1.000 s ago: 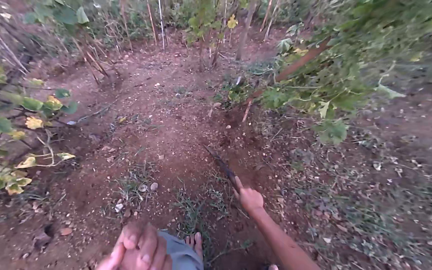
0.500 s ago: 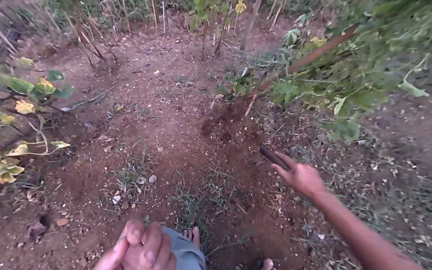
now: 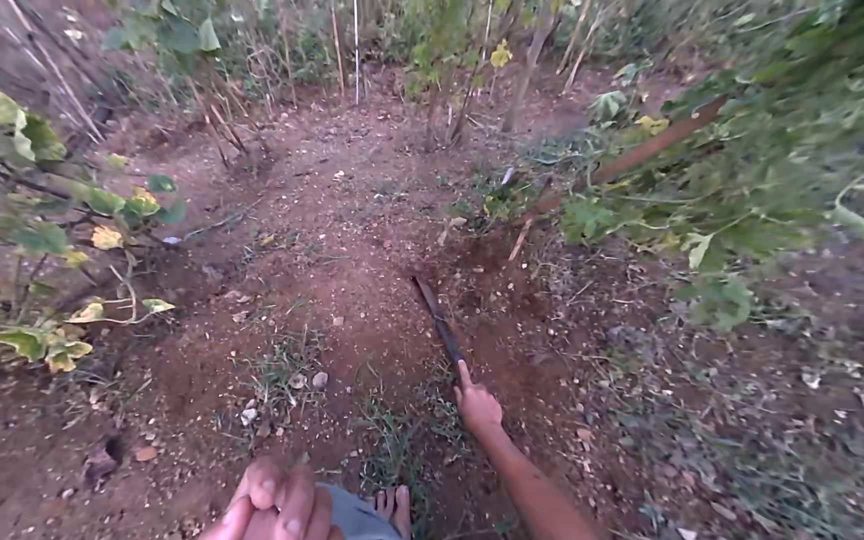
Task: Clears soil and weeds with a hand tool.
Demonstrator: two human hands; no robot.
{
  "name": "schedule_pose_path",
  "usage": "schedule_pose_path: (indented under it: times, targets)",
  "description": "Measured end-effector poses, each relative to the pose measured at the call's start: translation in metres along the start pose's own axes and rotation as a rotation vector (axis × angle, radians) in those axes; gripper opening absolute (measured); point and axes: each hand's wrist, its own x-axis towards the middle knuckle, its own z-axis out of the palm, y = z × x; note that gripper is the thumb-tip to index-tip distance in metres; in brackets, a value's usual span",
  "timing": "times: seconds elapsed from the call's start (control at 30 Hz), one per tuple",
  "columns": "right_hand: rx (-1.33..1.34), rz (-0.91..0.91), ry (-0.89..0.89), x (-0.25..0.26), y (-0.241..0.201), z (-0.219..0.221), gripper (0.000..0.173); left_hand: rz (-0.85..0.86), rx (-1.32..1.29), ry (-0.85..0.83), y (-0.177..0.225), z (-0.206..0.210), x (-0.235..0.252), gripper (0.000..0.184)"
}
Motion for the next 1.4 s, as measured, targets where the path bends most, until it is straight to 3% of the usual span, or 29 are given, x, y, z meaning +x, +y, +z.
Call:
schedule_pose_path:
  times: [0.13,0.27,0.43,0.53,0.67,0.8,0.9,1.0,1.2,1.3,1.4]
  targets:
    - [0.306,-0.036,0.115,0.006,0.011,-0.059,0.057,-0.063,0.012,-0.024,-0.005,0.004,-0.001,0.021]
    - [0.110,-0.038,0.174,-0.020,0.031,-0.142,0.059,-0.075,-0.015,-0.043,-0.010,0.002,-0.001,0.021]
    - [-0.004,-0.195,0.246,-0.117,0.090,-0.214,0.055,-0.089,0.015,0.006,-0.010,-0.001,0.009,0.021]
    - [-0.117,-0.166,0.128,-0.158,0.096,-0.215,0.054,-0.113,-0.011,0.038,-0.009,-0.004,0.018,0.021]
    - [-0.260,-0.056,-0.071,-0.103,0.078,-0.136,0.058,-0.149,-0.047,0.031,-0.012,-0.002,0.020,0.021]
    - [-0.139,0.008,-0.049,-0.056,0.089,-0.044,0.063,-0.126,-0.045,-0.014,-0.013,0.001,0.012,0.021]
    - [0.127,0.004,-0.026,-0.049,0.125,-0.018,0.063,-0.130,-0.045,-0.036,-0.015,0.004,0.002,0.022]
    - [0.479,-0.075,0.126,-0.051,0.138,-0.050,0.057,-0.138,-0.031,-0.066,-0.019,0.009,-0.003,0.022]
    - [-0.109,-0.129,0.189,-0.128,0.141,-0.174,0.059,-0.117,-0.027,-0.083,-0.019,0.009,-0.007,0.021]
    - [-0.160,-0.243,0.257,-0.174,0.150,-0.203,0.057,-0.112,-0.032,-0.064,-0.017,0.008,-0.001,0.021]
    - [-0.189,-0.169,0.129,-0.184,0.136,-0.208,0.053,-0.116,-0.034,-0.046,-0.019,0.007,0.005,0.021]
